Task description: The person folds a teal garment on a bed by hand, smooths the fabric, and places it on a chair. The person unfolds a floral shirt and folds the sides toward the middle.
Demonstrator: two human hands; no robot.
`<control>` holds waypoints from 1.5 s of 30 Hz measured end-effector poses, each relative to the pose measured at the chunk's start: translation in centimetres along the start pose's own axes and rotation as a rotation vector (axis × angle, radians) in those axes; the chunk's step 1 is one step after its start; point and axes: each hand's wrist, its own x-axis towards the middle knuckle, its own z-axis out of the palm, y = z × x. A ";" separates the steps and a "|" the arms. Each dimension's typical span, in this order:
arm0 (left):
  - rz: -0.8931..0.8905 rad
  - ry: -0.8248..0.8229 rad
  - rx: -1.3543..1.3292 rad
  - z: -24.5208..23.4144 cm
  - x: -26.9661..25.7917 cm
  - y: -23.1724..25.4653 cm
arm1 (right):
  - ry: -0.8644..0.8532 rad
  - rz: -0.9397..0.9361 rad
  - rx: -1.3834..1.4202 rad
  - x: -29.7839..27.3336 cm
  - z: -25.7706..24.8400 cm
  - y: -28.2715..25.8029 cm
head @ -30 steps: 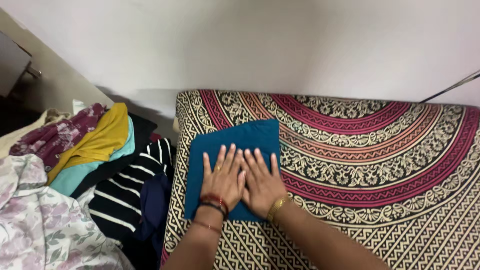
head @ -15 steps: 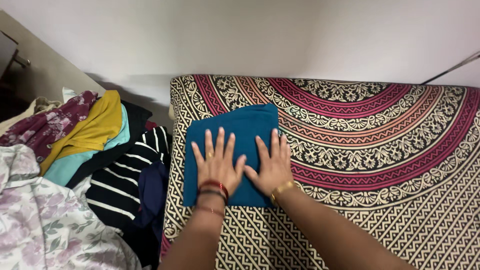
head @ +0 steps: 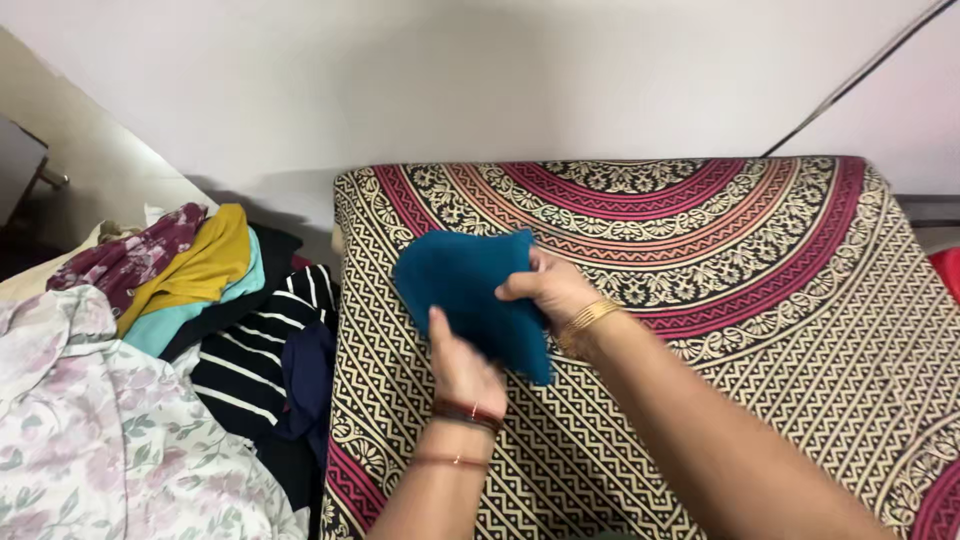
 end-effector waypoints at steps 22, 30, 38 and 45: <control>1.146 -0.266 2.086 -4.2 5.3 -4.0 | 0.215 -0.688 -1.435 -2.9 -10.8 12.4; 0.835 -0.378 2.303 2.5 14.0 -5.0 | 0.252 -0.548 -1.703 7.3 -12.5 9.7; 0.848 -0.356 2.336 3.1 16.3 -4.0 | 0.517 -0.365 -1.593 11.4 -13.7 7.4; 0.573 -0.189 2.470 2.0 10.7 -0.2 | 0.619 -0.241 -1.569 6.9 -15.4 10.6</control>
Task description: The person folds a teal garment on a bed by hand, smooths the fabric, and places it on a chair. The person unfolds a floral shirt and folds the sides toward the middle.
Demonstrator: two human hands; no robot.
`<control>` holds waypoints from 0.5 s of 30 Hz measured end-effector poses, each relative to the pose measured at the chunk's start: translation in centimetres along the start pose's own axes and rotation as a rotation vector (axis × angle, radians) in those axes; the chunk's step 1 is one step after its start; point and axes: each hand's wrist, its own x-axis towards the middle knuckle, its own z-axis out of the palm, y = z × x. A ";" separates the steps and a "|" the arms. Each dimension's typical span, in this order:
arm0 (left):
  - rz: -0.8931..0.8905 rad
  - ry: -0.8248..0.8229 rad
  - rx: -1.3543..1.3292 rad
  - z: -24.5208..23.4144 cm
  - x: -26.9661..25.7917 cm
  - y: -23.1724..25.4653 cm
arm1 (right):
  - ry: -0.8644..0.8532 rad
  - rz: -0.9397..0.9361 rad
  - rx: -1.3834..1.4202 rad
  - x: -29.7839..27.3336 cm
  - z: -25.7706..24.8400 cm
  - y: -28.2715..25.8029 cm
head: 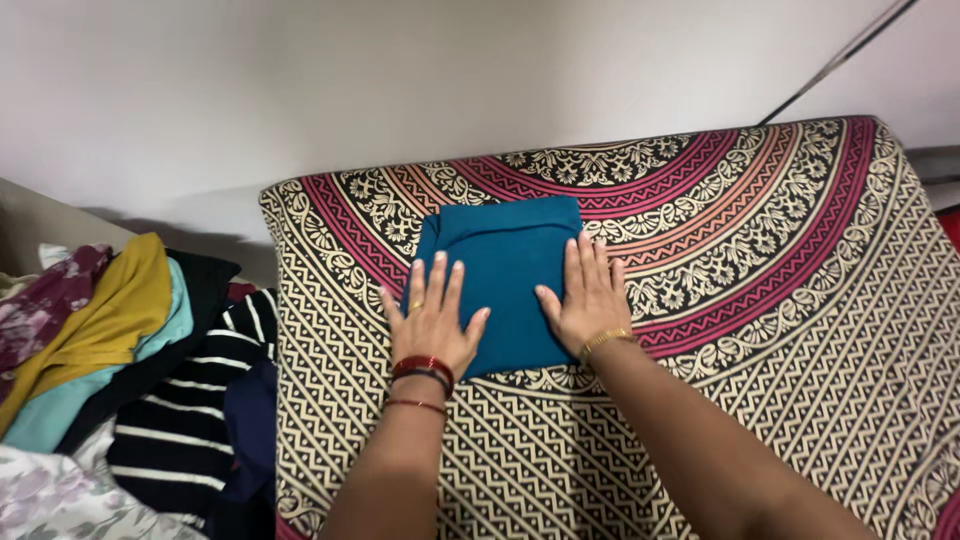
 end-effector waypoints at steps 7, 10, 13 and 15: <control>0.212 -0.126 -0.016 0.2 -6.7 -4.1 | -0.117 -0.025 0.007 -8.2 -1.3 0.0; 0.354 0.054 -0.011 2.4 -6.2 -5.7 | -0.284 -0.014 -0.027 -10.5 -2.5 -0.8; 0.442 0.167 0.124 2.3 -5.4 -6.0 | -0.394 0.003 0.018 -12.4 -3.0 -1.4; 0.446 0.257 0.119 1.4 -6.0 -4.3 | -0.415 0.040 0.147 -14.3 -2.4 -1.5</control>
